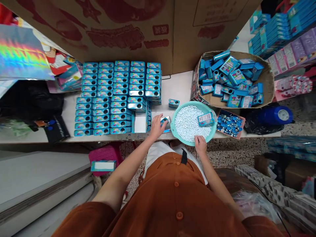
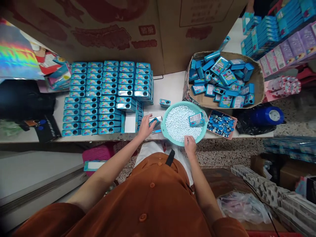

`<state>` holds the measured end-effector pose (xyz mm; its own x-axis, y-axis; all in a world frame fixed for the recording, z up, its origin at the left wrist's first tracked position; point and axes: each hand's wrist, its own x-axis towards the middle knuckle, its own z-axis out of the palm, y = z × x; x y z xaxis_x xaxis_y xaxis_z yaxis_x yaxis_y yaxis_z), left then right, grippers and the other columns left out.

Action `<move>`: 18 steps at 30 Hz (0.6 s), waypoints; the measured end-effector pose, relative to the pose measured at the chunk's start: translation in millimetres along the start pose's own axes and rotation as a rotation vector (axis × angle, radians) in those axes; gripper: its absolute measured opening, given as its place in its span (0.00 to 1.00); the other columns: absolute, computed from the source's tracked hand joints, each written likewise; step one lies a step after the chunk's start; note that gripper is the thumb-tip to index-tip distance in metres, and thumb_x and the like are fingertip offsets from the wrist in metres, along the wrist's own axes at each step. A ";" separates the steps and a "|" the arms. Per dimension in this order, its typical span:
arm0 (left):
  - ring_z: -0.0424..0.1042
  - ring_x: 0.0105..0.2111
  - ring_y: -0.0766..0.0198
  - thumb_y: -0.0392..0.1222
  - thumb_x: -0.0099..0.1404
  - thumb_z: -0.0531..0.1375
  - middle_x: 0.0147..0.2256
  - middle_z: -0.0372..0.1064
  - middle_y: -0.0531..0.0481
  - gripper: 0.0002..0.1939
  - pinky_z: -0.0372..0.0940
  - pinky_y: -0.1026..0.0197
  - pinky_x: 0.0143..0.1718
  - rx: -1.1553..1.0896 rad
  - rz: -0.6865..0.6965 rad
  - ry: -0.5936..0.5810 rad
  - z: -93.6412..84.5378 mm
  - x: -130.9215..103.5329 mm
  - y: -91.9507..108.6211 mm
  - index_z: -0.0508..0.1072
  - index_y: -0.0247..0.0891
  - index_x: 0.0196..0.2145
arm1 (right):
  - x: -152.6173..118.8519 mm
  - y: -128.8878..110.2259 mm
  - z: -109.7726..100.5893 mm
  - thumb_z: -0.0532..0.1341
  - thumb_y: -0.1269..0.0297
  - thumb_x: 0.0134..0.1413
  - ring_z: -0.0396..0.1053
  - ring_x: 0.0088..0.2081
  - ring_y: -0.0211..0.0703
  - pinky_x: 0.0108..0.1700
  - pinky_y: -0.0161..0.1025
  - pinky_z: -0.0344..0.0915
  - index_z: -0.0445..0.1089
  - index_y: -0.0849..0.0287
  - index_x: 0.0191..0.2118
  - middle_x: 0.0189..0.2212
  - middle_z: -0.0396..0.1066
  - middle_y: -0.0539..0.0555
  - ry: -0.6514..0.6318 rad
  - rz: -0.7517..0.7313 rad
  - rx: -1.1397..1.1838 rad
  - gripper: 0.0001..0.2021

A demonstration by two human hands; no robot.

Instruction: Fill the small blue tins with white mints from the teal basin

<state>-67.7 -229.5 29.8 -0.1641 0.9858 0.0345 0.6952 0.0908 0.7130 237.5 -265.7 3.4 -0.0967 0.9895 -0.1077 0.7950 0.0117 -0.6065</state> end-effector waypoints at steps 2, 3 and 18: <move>0.61 0.53 0.52 0.49 0.65 0.53 0.49 0.64 0.39 0.22 0.56 0.50 0.55 -0.004 -0.006 0.002 -1.5 -0.3 -0.6 0.61 0.38 0.54 | -2.3 2.0 -0.6 0.47 0.59 0.63 0.65 0.42 0.45 0.46 0.40 0.61 0.70 0.58 0.38 0.36 0.70 0.58 -0.009 0.003 -0.009 0.16; 0.61 0.53 0.52 0.49 0.65 0.53 0.49 0.64 0.40 0.21 0.56 0.50 0.55 -0.006 -0.012 0.007 -2.4 -1.9 -1.3 0.62 0.38 0.53 | -2.1 2.0 0.3 0.47 0.60 0.63 0.65 0.42 0.45 0.46 0.40 0.61 0.70 0.58 0.38 0.36 0.70 0.58 -0.015 -0.004 -0.013 0.16; 0.64 0.49 0.55 0.47 0.67 0.52 0.47 0.67 0.42 0.17 0.59 0.52 0.53 -0.030 -0.121 0.105 -7.4 -58.1 -4.6 0.65 0.39 0.51 | 75.9 -56.0 58.2 0.60 0.67 0.53 0.64 0.42 0.43 0.44 0.36 0.60 0.70 0.60 0.41 0.39 0.68 0.56 -0.452 -0.151 -0.143 0.10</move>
<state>-66.5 -288.2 29.6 -0.3185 0.9477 0.0191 0.6454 0.2020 0.7366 150.7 -199.7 -16.6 -0.4422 0.8137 -0.3773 0.8232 0.2011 -0.5310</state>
